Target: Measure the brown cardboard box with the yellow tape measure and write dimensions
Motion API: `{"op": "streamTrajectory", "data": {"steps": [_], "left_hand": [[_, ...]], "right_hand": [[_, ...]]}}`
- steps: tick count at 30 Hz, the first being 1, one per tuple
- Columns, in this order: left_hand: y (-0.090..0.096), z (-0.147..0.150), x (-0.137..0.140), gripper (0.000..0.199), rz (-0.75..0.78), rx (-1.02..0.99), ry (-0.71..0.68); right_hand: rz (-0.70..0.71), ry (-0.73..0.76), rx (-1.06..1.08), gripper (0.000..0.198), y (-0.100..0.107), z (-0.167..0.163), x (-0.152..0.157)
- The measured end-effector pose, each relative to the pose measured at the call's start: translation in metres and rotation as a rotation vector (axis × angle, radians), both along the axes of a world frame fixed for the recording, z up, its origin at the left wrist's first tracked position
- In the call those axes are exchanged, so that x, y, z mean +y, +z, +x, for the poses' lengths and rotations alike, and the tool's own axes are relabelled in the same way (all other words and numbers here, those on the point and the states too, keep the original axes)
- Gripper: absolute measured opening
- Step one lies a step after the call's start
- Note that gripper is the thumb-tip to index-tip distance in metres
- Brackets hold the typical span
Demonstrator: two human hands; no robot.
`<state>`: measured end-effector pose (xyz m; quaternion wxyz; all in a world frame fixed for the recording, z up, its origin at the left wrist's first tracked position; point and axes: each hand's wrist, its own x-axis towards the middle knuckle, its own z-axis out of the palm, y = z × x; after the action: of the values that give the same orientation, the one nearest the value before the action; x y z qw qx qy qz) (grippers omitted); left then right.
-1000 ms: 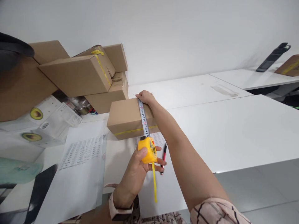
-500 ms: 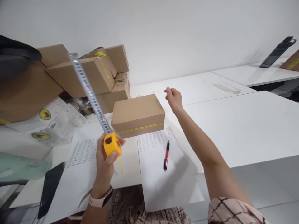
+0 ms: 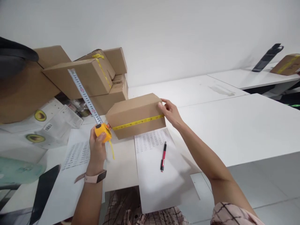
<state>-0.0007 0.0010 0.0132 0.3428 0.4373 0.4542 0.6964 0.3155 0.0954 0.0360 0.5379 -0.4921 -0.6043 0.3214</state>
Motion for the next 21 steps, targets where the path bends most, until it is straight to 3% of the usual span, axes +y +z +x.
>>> {"op": "streamTrajectory", "data": {"steps": [4, 8, 12, 16, 21], "left_hand": [[0.025, 0.000, 0.018, 0.052, 0.088, 0.002, -0.023], [0.043, 0.000, 0.041, 0.041, 0.101, -0.045, -0.043], [0.052, 0.005, 0.042, 0.046, 0.122, -0.017, -0.010], [0.042, 0.035, 0.013, 0.062, 0.148, 0.102, -0.076], [0.006, 0.085, -0.030, 0.058, -0.071, 0.038, -0.368]], "right_hand": [[0.032, -0.074, -0.107, 0.062, 0.030, -0.002, 0.019], [0.010, -0.124, -0.268, 0.041, 0.041, -0.009, 0.047], [0.203, -0.339, -0.555, 0.030, 0.049, -0.024, 0.081], [0.248, -0.249, -0.733, 0.028, 0.054, -0.046, 0.105], [0.313, -0.254, -0.820, 0.040, 0.047, -0.062, 0.109]]}}
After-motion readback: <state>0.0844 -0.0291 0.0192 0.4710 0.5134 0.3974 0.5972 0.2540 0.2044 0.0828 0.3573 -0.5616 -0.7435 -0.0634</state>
